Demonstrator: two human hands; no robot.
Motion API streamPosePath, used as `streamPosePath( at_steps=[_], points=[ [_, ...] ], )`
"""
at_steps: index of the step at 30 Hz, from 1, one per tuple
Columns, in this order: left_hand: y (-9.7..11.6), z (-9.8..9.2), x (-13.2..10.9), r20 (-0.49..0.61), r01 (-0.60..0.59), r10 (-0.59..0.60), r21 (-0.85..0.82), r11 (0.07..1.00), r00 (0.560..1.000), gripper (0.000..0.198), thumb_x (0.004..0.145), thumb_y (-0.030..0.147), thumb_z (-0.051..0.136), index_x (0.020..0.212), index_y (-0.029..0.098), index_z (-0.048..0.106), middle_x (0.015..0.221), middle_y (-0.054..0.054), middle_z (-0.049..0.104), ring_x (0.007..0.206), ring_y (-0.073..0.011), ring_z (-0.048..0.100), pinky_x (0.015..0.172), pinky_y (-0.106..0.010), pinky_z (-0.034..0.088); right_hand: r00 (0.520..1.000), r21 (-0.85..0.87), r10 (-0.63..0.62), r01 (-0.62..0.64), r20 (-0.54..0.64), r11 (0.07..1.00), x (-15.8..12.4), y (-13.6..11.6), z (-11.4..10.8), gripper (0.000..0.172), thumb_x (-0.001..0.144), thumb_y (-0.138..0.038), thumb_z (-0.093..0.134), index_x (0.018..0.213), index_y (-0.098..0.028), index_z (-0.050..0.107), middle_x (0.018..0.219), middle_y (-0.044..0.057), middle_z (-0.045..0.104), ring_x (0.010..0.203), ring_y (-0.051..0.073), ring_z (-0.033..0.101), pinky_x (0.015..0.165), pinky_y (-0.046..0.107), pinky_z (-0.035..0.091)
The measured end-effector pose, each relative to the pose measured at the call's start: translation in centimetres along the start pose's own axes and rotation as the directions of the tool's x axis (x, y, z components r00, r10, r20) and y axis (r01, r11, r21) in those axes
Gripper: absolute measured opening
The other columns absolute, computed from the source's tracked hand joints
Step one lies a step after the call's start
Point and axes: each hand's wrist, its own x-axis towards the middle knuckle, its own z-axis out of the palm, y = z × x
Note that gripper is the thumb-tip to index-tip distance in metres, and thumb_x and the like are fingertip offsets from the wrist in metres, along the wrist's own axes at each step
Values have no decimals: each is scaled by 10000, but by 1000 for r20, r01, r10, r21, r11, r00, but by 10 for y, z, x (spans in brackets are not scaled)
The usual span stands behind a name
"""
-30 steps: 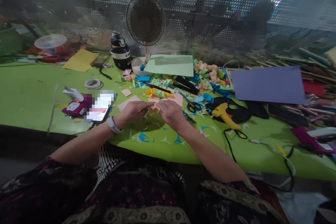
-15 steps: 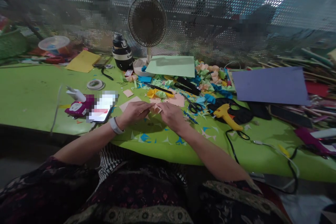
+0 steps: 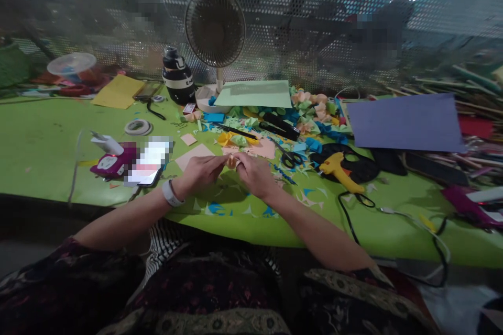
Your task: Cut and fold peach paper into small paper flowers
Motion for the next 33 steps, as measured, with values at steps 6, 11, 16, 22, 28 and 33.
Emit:
streamPosePath(
  at_steps=[6,11,16,22,28,33],
  points=[
    [5,1,-4,61,30,-34,58,998,998,298,926,126,456,1181,128,610,834,-82,756,631,-150,687,546,-224,499,991,141,20,-39,133,989,0,-10,-4,237,936,-232,444,1007,-180,664,852,70,736,713,198,651,668,280,434],
    [17,1,-5,133,153,-155,26,988,979,378,906,95,468,1275,121,548,1130,-151,738,892,-217,743,726,-302,595,981,208,35,-75,191,975,-1,-15,-6,256,929,-224,396,988,-164,638,831,81,721,678,192,626,654,285,432],
    [31,-2,-4,225,176,-171,1,984,959,518,842,35,450,1359,55,464,1306,-228,638,1185,-261,653,929,-363,578,961,161,49,-95,271,982,-7,-18,0,420,911,-200,356,1265,-115,565,891,130,740,677,223,639,659,323,472],
    [31,-6,0,228,174,-170,4,985,959,472,874,68,444,1345,42,475,1307,-245,631,1178,-282,652,936,-396,563,953,217,69,-138,296,966,-6,-22,2,551,851,-185,413,1388,-110,510,1051,167,749,878,286,707,823,414,544],
    [13,-10,9,198,371,-346,-102,923,917,306,981,232,425,1191,174,640,892,-87,763,674,-178,689,640,-260,496,979,402,119,-178,168,898,4,-18,-11,429,826,-223,499,1221,-162,658,1022,80,767,926,246,728,858,388,571],
    [5,-9,11,168,416,-385,-233,879,908,232,948,236,479,892,174,696,783,-63,735,637,-153,631,619,-243,434,987,382,154,-162,51,910,6,-7,-8,352,816,-288,583,1126,-170,703,1028,100,765,892,243,739,849,396,589]
  ],
)
